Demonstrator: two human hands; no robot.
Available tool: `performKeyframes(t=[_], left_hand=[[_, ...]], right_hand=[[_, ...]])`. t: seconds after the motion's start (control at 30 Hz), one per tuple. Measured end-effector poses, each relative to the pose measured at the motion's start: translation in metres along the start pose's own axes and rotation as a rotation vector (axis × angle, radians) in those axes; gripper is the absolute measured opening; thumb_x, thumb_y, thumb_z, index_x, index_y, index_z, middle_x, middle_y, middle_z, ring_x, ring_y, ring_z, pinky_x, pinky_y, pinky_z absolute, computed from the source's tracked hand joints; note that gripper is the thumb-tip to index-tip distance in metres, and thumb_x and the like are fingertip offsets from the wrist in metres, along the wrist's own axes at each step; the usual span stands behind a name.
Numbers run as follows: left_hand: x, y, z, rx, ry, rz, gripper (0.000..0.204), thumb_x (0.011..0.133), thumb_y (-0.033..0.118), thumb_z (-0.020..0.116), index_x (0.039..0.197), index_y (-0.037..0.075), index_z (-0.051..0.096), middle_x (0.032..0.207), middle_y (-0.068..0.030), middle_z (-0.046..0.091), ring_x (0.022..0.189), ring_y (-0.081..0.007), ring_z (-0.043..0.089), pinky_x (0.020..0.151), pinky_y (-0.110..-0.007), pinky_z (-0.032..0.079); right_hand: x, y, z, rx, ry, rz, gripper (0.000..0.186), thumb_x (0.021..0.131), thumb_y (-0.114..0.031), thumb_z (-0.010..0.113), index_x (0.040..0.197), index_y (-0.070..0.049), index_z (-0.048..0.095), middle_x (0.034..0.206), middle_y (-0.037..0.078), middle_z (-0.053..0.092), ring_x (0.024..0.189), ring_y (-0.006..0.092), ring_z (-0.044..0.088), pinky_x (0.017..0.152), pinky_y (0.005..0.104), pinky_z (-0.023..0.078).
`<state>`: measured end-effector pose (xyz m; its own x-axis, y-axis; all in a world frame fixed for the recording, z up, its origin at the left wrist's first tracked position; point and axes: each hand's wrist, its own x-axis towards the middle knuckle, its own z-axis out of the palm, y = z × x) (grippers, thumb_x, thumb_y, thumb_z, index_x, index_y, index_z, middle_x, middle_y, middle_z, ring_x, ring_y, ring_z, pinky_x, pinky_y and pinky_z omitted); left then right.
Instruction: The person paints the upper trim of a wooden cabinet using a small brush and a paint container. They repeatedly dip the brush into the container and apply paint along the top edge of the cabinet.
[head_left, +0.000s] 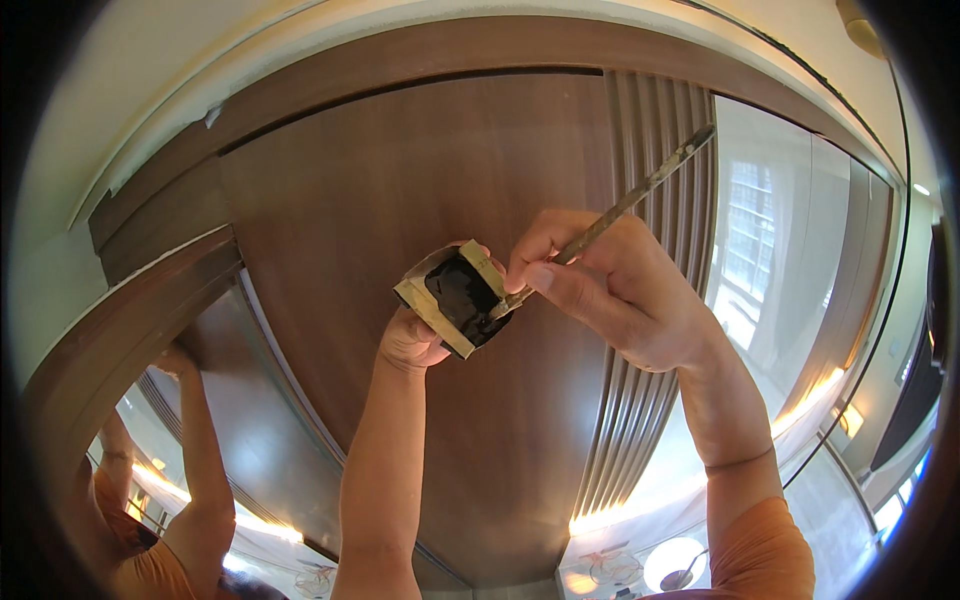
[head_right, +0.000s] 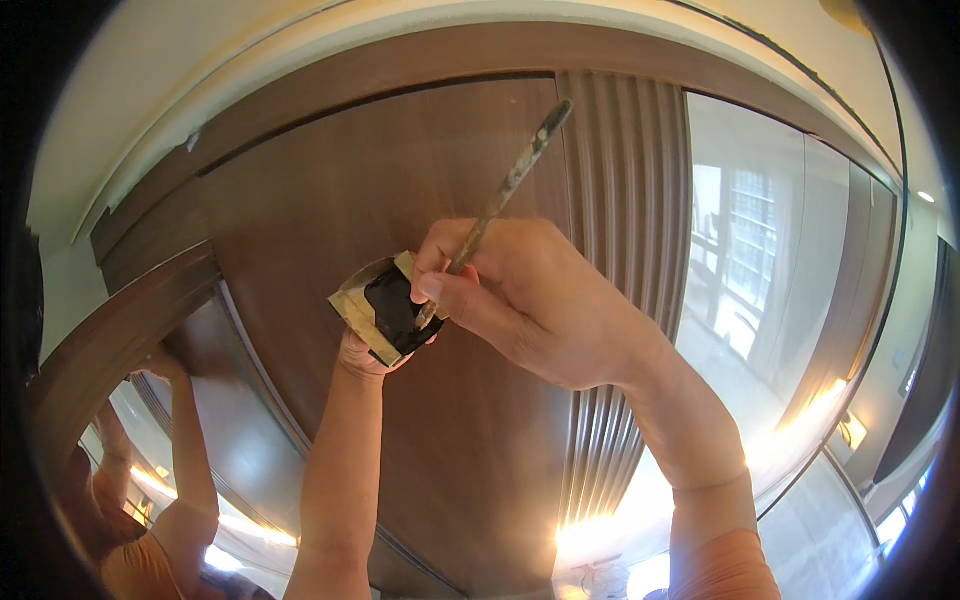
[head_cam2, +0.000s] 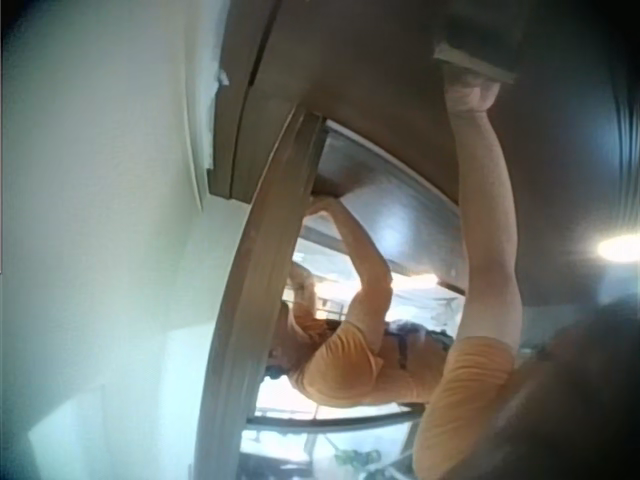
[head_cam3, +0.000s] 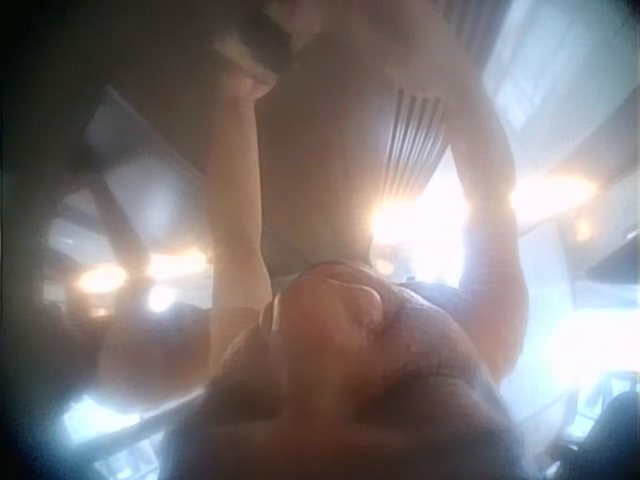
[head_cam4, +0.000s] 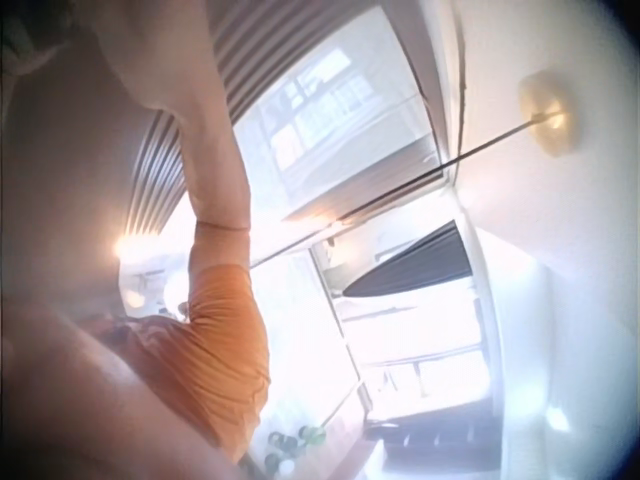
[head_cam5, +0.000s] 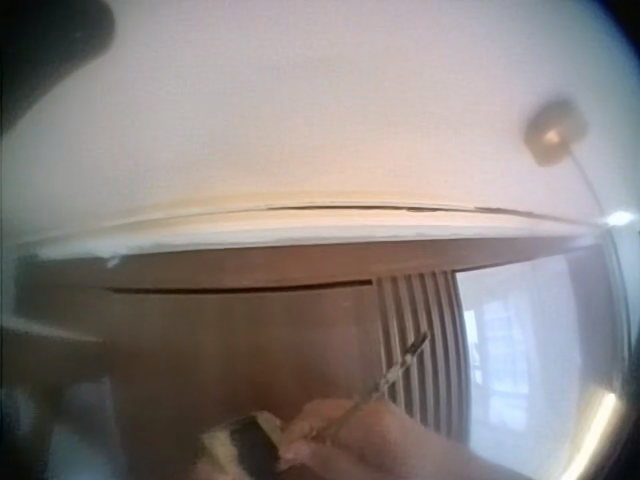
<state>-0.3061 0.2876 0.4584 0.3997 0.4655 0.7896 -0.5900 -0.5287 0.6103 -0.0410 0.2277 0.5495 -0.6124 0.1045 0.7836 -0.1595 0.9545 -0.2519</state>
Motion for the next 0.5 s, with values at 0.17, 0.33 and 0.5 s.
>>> performKeyframes(t=[0.17,0.33,0.5], left_hand=[[0.0039,0.0025,-0.0022,-0.024,-0.052,-0.014,0.099,0.066,0.038,0.098,0.146,0.006,0.050,0.133,-0.0096,0.062,0.119,-0.0246,0.064,0.089,-0.040,0.062],[0.0033,0.0015,-0.0042,-0.113,-0.094,-0.014,0.097,0.068,0.035,0.097,0.148,0.007,0.050,0.138,-0.0123,0.060,0.130,-0.0255,0.057,0.107,-0.044,0.053],[-0.0008,-0.0010,-0.0087,-0.211,-0.139,-0.010,0.096,0.075,0.037,0.092,0.152,0.006,0.044,0.141,-0.0168,0.057,0.128,-0.0291,0.059,0.102,-0.046,0.057]], right_hand=[[-0.0011,0.0000,-0.0011,0.026,-0.040,0.043,0.022,0.105,-0.015,0.055,0.096,0.003,0.063,0.082,0.012,0.062,0.071,0.0225,0.058,0.068,0.0347,0.046],[0.0008,-0.0005,-0.0001,0.103,0.016,-0.029,0.020,0.104,-0.012,0.055,0.095,0.004,0.063,0.085,0.011,0.065,0.074,0.0200,0.060,0.071,0.0329,0.047],[-0.0013,-0.0088,-0.0068,0.102,-0.010,0.166,0.024,0.101,-0.014,0.058,0.094,0.006,0.070,0.087,0.007,0.063,0.068,0.0093,0.048,0.062,0.0277,0.037]])
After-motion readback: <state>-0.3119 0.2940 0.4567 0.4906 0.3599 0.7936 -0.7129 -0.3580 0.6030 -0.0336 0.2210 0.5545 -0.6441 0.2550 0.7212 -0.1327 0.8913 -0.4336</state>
